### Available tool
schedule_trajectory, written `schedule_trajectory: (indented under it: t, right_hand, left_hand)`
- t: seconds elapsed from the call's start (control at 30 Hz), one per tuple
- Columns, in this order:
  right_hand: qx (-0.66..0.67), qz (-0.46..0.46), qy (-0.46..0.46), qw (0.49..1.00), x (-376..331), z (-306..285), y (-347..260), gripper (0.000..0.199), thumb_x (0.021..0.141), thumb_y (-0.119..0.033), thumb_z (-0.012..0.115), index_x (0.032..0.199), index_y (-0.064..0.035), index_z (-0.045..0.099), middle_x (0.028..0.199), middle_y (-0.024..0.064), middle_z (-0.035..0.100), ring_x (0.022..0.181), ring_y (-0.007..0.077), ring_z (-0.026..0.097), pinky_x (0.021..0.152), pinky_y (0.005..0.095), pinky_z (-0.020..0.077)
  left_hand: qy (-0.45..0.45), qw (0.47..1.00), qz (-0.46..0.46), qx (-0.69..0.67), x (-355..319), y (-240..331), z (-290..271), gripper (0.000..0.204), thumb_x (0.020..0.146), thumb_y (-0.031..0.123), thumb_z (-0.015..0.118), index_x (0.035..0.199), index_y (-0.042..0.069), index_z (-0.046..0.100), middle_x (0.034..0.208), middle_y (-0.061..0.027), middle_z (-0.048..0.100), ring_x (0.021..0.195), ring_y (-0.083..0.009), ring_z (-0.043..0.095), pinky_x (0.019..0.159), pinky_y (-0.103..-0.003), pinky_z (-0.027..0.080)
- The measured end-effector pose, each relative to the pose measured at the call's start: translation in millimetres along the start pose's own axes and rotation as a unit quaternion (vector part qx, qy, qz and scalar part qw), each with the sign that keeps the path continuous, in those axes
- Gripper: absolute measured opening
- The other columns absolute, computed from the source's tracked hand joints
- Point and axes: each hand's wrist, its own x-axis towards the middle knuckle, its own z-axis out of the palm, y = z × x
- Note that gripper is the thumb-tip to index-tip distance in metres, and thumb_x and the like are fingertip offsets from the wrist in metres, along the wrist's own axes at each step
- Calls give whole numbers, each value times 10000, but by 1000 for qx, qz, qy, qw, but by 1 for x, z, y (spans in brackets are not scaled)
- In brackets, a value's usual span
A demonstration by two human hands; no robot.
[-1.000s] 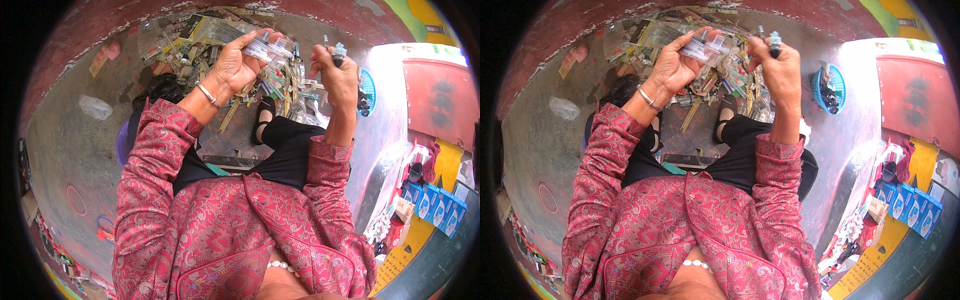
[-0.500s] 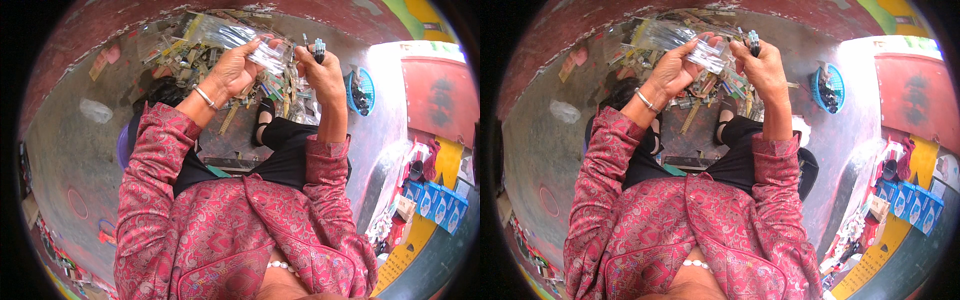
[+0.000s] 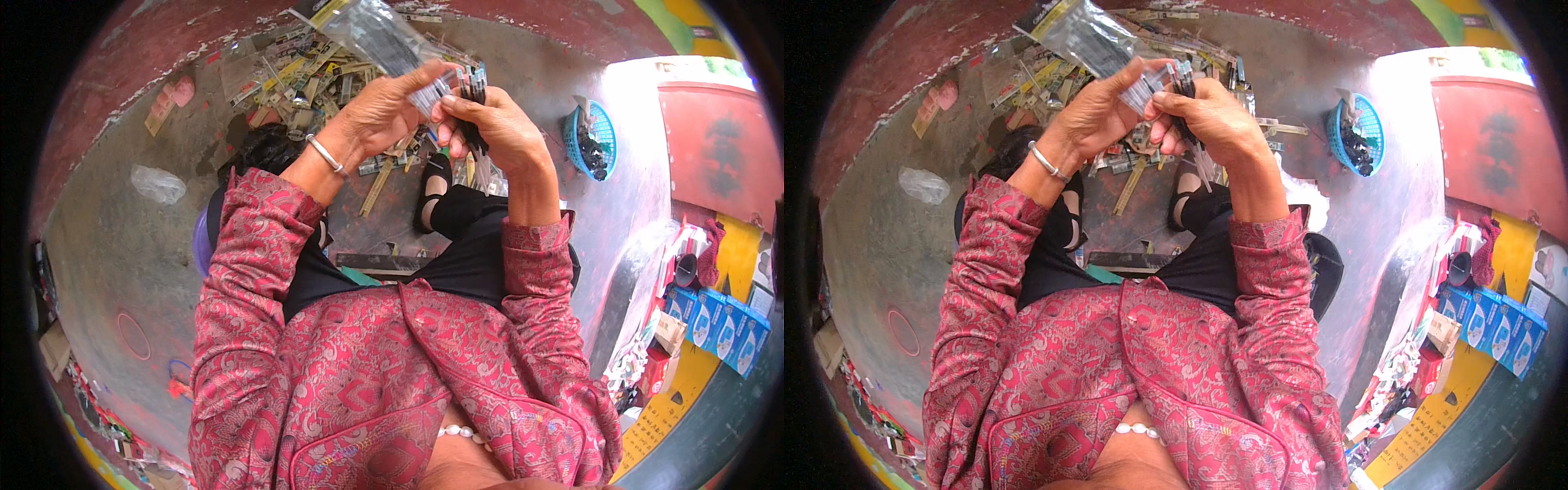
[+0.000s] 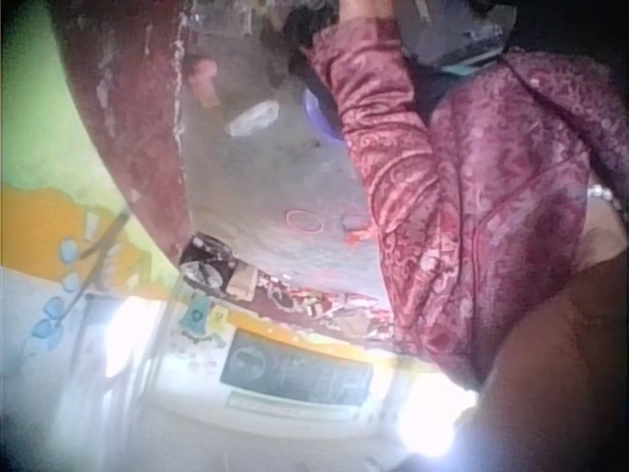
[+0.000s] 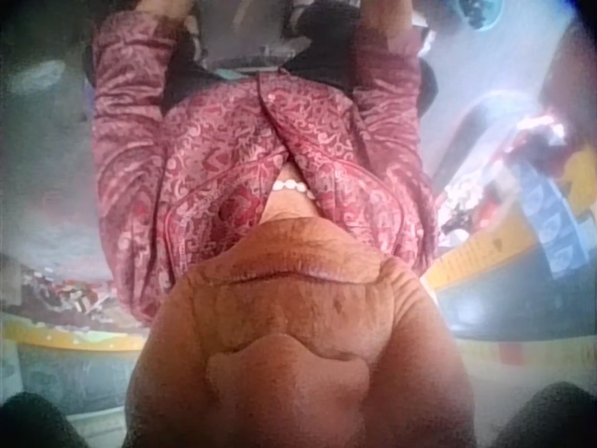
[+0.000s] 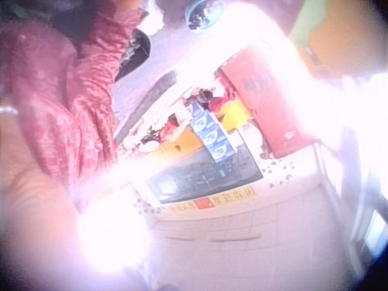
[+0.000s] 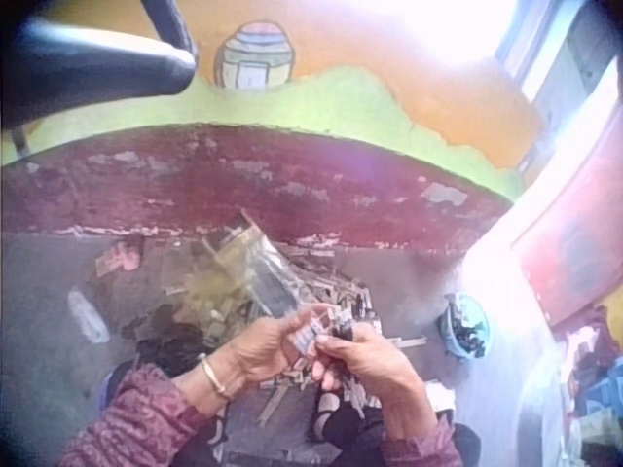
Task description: The person wipes pen refills with a cloth and places them into small plastic bags by hand.
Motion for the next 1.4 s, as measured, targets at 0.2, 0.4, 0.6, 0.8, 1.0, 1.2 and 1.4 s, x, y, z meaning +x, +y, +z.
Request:
schedule_trajectory:
  t: [0.2,0.4,0.6,0.8,1.0,1.2,1.4]
  right_hand:
    - [-71,-29,-5,997,4,5,6,214,834,-132,507,998,2,538,575,38,536,410,80,463,366,179,354]
    - [69,-25,-16,997,4,14,7,165,815,-123,519,909,5,565,611,46,531,407,75,443,341,167,322]
    - [6,28,-46,999,6,12,12,139,820,-152,521,848,-20,552,617,28,490,437,71,410,341,174,280]
    - [142,31,-54,988,9,14,14,129,804,-161,587,854,-51,543,630,4,458,484,55,373,408,183,274]
    - [293,-9,-115,949,8,7,14,176,822,-54,530,989,-14,490,821,98,599,580,129,541,492,254,454]
    - [214,3,-96,972,8,12,18,137,862,-123,504,885,11,529,697,62,542,520,107,481,431,221,374]
    - [155,-34,-89,983,11,18,21,171,872,-155,496,889,13,521,692,67,547,527,117,509,434,225,420]
  left_hand:
    - [12,995,-21,94,-6,-4,12,398,824,203,587,1131,-32,492,791,-83,598,587,-149,567,543,-266,470]
    - [-21,998,-21,61,-5,-1,7,423,835,212,562,1181,-1,445,961,-116,593,565,-174,588,521,-254,502]
    - [7,998,-25,61,-5,-3,10,413,835,232,559,1177,33,441,1019,-125,575,586,-143,594,518,-246,511]
    - [101,992,-8,75,-4,-4,4,302,843,219,557,1035,-13,538,903,-102,613,505,-114,549,460,-251,492]
    - [48,997,4,59,2,0,-12,346,863,210,524,1094,-47,507,911,-107,610,478,-94,513,480,-229,486]
    - [88,996,17,16,-2,2,13,394,854,223,541,1127,-56,487,886,-97,607,569,-113,565,515,-276,517]
    - [93,990,-51,89,-4,2,-4,364,854,239,538,1050,-67,536,502,-43,488,351,-153,497,373,-290,474]
